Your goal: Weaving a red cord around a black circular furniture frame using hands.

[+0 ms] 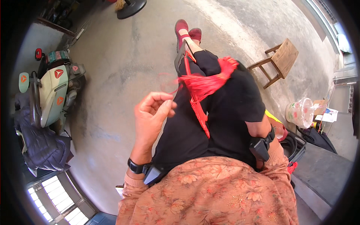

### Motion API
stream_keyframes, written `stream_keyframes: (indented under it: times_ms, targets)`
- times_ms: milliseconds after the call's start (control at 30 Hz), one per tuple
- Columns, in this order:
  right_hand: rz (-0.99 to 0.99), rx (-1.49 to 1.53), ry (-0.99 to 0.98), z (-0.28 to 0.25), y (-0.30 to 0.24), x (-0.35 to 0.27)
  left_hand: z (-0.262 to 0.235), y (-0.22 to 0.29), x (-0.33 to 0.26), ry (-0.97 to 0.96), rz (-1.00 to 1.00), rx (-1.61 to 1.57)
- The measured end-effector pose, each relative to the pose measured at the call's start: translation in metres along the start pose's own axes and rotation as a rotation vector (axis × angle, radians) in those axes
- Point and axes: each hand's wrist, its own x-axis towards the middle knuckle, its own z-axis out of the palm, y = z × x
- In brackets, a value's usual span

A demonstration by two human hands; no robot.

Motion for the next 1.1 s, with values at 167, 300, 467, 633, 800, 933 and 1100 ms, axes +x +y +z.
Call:
stream_keyframes:
  times_ms: [167,300,467,633,800,933,1100]
  targets:
    - [0.099,0.159,-0.011,-0.016,-0.023,-0.027,0.007,0.008,-0.015,-0.602,-0.258,-0.423]
    - [0.089,0.344,-0.173,-0.022,-0.039,-0.054,0.036,-0.001,-0.019,-0.763,-0.267,-0.889]
    - [0.181,0.345,-0.155,-0.026,-0.05,-0.074,0.033,-0.005,-0.013,-0.678,-0.301,-1.118]
    - [0.205,0.386,-0.212,-0.032,-0.055,-0.083,0.029,0.0,-0.019,-0.828,-0.392,-0.807]
    - [0.229,0.414,-0.239,-0.037,-0.058,-0.093,0.052,0.009,-0.007,-0.883,-0.234,-1.033]
    - [0.261,0.419,-0.057,-0.032,-0.051,-0.084,0.025,0.022,0.005,-0.547,-0.144,-1.316]
    - [0.248,0.354,0.06,0.002,-0.021,-0.05,-0.01,0.011,-0.024,-0.423,-0.321,-1.233]
